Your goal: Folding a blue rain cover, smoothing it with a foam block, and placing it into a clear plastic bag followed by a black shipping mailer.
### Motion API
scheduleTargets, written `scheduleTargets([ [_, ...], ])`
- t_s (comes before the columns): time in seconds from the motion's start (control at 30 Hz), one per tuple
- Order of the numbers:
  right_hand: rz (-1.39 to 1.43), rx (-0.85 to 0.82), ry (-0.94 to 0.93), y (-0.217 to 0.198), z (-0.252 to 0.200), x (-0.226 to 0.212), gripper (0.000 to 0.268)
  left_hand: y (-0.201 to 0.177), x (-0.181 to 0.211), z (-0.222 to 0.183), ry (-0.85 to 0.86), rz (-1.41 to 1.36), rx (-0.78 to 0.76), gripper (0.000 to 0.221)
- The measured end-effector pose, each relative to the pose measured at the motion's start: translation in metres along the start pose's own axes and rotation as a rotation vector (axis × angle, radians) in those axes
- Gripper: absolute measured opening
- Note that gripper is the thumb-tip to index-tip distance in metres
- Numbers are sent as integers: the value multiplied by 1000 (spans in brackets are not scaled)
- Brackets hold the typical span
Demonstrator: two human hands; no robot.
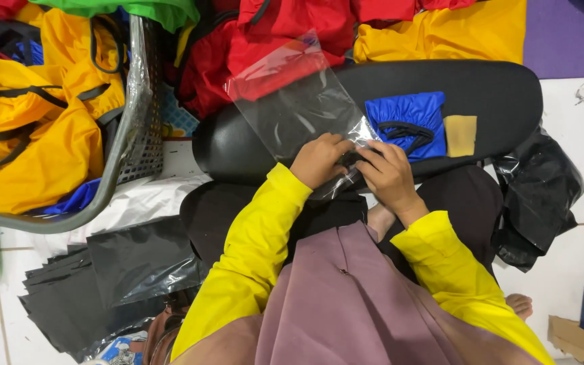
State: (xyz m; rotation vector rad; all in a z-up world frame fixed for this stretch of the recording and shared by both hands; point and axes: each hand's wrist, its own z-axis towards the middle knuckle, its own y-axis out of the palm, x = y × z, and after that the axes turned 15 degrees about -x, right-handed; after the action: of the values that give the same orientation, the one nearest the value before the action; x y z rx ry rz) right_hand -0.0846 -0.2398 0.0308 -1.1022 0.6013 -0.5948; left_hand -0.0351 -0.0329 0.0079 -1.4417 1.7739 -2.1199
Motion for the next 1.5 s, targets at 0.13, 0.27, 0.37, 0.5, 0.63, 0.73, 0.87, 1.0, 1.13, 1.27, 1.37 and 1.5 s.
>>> scheduleTargets([
  [0.13, -49, -19, 45, -3, -9, -1, 14, 36, -22, 10, -74, 209, 76, 19],
  [0.27, -114, -43, 118, -16, -11, -7, 11, 8, -10, 4, 1, -51, 255, 7],
  [0.37, -152, -39, 175, -22, -9, -7, 11, -27, 1, -1, 0, -402, 376, 5],
  [0.5, 104, -40, 340, -37, -14, -27, 24, -37, 11, -8, -11, -499, 502, 20],
  [0.63, 969, 375, 1179, -25, -40, -49, 77, -25, 8, -4, 65, -109, 389, 16],
  [0.73, 1301, 517, 1505, -16, -40, -20, 87, -15, 11, -1, 34, 81, 351, 11],
  [0.87, 1254, 419, 1688, -14, -32, 10, 108, -15, 10, -3, 32, 143, 294, 15],
  [1.0, 881, 400, 1985, 26, -22, 30, 129, -33, 18, -3, 102, 65, 300, 23],
  [1.13, 551, 500, 2012, 85, -17, 41, 121, -19, 16, 2, 62, 64, 294, 30],
  [1.27, 689, 658, 1925, 71, -21, 29, 86, -15, 13, -1, 49, 40, 264, 31],
  [1.37, 717, 839, 1607, 46, -12, 7, 63, -27, 16, -4, 37, -15, 245, 37],
  [1.5, 726, 980, 1190, 2, -30, -15, 65, -27, 13, -5, 75, -53, 271, 40],
])
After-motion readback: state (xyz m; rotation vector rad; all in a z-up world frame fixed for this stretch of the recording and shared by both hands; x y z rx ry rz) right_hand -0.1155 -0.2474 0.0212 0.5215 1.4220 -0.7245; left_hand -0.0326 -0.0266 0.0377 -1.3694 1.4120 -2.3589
